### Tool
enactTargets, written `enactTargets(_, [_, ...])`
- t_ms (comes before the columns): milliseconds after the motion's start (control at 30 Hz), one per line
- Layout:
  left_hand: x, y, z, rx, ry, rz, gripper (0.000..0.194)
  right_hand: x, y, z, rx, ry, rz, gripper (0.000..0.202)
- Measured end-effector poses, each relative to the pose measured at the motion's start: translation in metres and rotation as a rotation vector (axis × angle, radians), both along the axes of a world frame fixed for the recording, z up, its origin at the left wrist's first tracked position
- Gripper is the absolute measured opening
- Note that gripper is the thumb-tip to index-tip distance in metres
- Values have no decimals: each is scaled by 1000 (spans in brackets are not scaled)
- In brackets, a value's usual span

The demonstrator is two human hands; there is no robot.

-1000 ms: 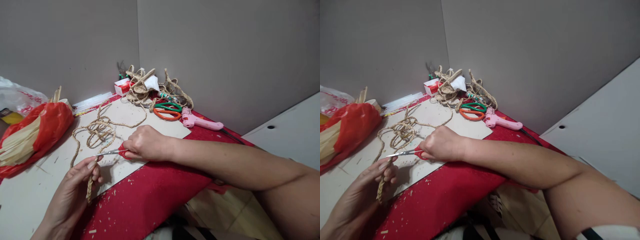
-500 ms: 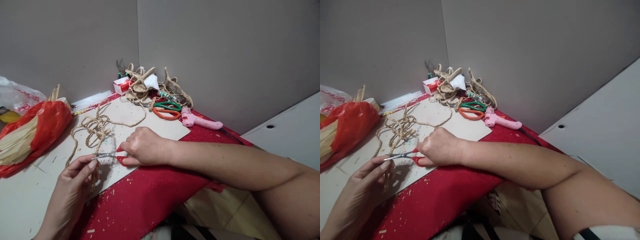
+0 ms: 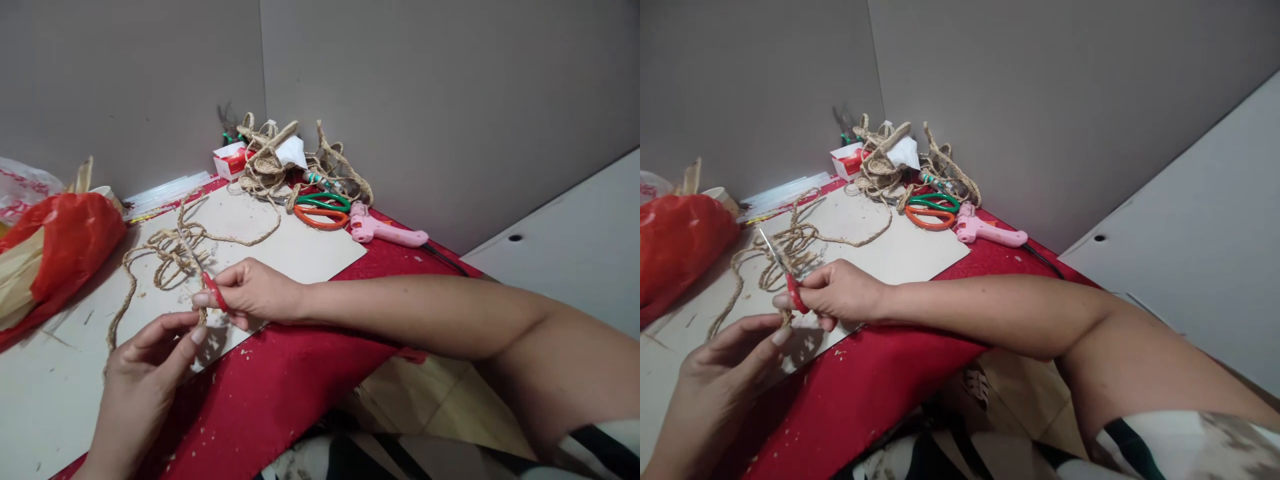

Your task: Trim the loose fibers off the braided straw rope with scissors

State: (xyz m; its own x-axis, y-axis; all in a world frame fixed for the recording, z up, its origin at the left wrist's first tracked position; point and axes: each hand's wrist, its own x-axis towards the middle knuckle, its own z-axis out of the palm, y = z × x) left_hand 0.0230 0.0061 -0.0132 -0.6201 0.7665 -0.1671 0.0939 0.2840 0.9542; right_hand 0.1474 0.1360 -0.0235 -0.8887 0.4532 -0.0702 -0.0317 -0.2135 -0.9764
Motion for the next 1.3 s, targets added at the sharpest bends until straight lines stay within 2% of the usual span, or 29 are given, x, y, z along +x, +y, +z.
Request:
enactTargets(133, [1,1,-2,-29,-18,-71,34,-2,3,3,-112,114,-105,40])
enactTargets(233, [-1,1,-1,-54,-80,-85,35,0,10,4,-82,190,-178,37])
enactTargets(333, [1,-2,4,-88,-59,-71,32,2,15,4,-51,235,-238,36])
enactTargets(500, [6,-4,13,-137,-54,-141,31,0,16,1,-32,220,-297,37])
enactTargets(600, [4,-5,13,-117,-156,-142,30,0,17,1,-19,205,-311,38])
enactTargets(700, [2,-7,11,-108,-318,-121,29,1,16,4,-17,206,-293,38])
enactTargets(767, [4,-8,9,-86,-350,-98,35,2,13,6,-7,208,-257,39])
enactTargets(867, [10,-6,7,-18,-273,-78,41,2,7,8,15,207,-198,39])
enactTargets(1033, [12,-1,-1,14,-213,-107,31,0,2,-1,93,214,-85,37])
enactTargets(1100, [6,0,-2,20,-251,-70,29,2,6,-4,217,206,-86,38])
enactTargets(1133, [3,0,-2,40,-270,-45,29,3,9,-5,328,200,-98,38])
enactTargets(1200, [-3,0,0,85,-306,7,30,9,15,-5,652,159,-126,38])
enactTargets(1300, [-7,1,6,136,-353,56,32,16,21,-4,1211,-75,-72,29])
